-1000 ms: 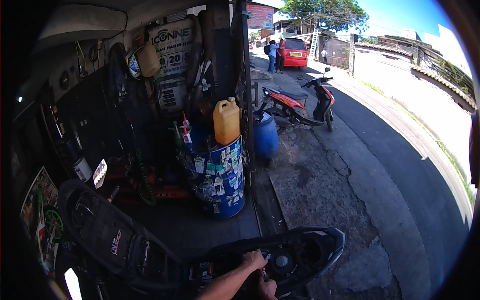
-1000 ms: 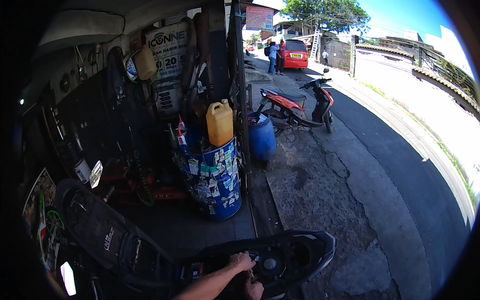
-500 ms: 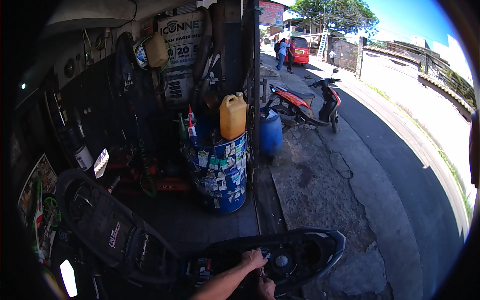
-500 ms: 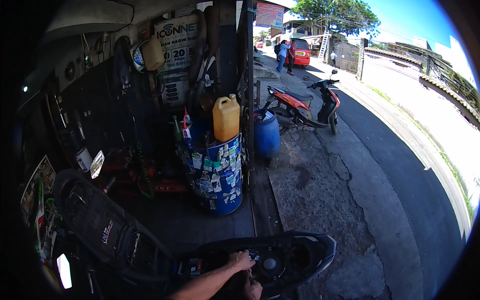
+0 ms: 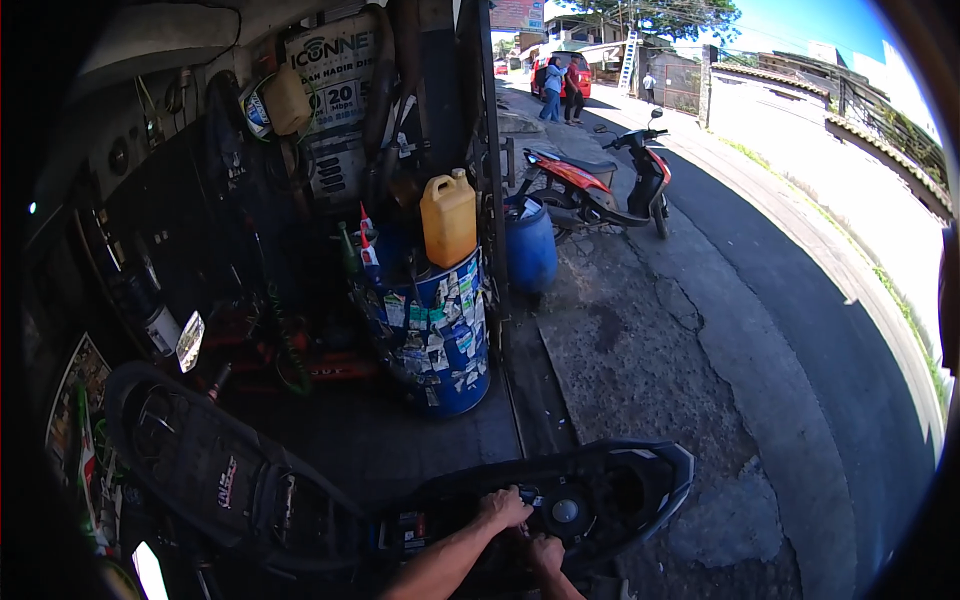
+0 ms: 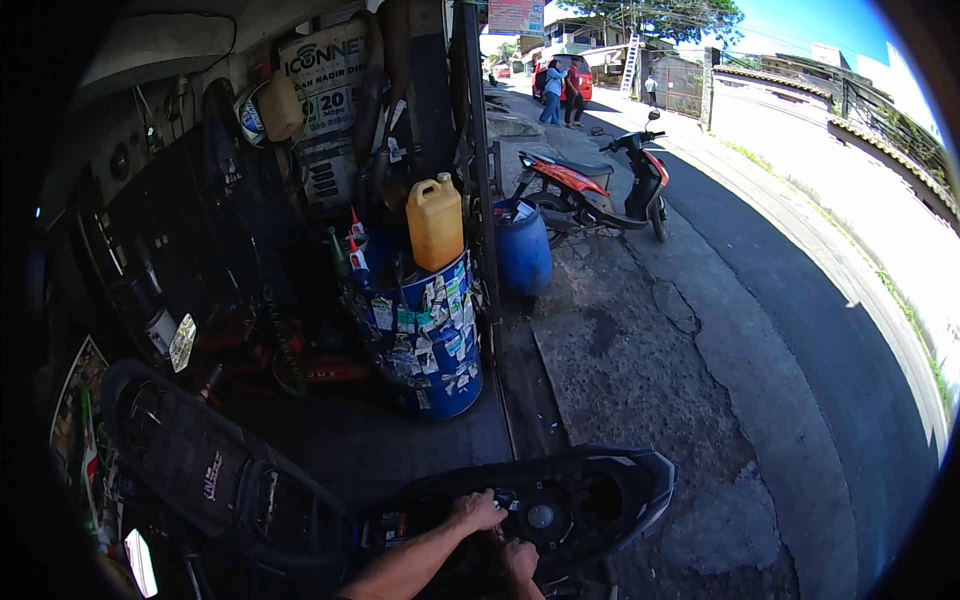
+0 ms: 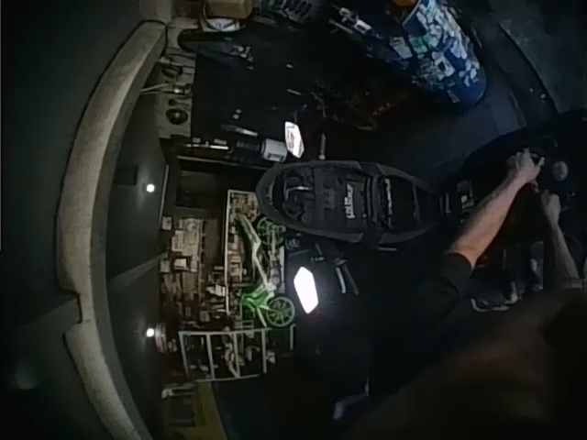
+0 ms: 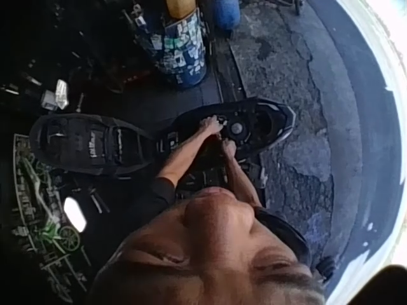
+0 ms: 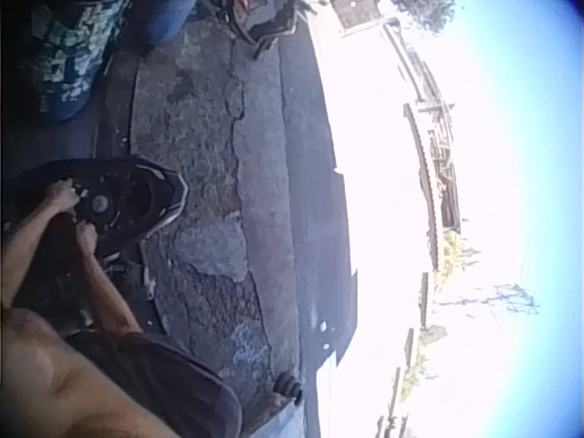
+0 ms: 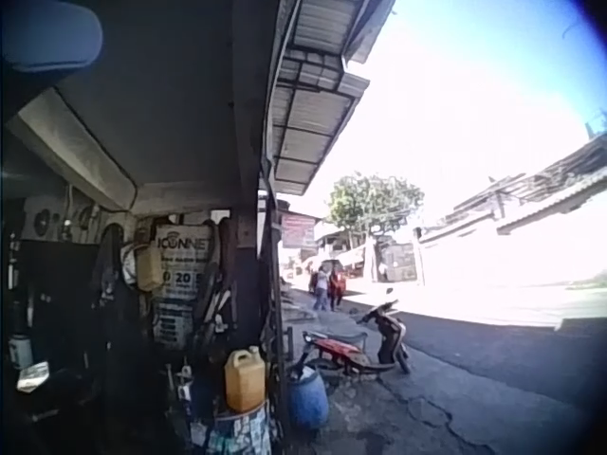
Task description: Removing, inspecting, and preparing to clean a fuel pump component from a motorcycle tank.
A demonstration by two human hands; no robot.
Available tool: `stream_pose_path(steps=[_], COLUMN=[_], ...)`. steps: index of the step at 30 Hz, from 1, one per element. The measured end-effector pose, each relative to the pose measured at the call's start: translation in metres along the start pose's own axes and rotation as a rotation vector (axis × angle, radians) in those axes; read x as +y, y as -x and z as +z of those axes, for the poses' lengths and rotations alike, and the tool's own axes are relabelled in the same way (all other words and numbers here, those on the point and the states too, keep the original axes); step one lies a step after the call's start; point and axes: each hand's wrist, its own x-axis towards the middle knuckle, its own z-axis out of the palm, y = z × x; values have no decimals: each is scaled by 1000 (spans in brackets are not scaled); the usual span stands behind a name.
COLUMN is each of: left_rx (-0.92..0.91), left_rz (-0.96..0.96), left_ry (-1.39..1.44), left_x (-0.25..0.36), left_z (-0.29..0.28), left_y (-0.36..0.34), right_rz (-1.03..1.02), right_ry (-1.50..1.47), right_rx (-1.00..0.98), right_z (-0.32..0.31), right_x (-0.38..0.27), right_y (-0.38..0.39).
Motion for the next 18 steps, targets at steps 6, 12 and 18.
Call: stream_pose_path(steps=[6,12,18], left_rx=[13,118,98], left_rz=[-14,-32,45], left_ry=[-19,35,-67], left_x=[-4,-7,-1], left_z=[1,14,6], left_y=[6,9,-1], right_rz=[36,-85,-90], right_ry=[-128,-85,-127], right_rx=[100,75,-40], right_z=[-4,-5,-4], right_x=[-8,2,6], right_y=[14,17,16])
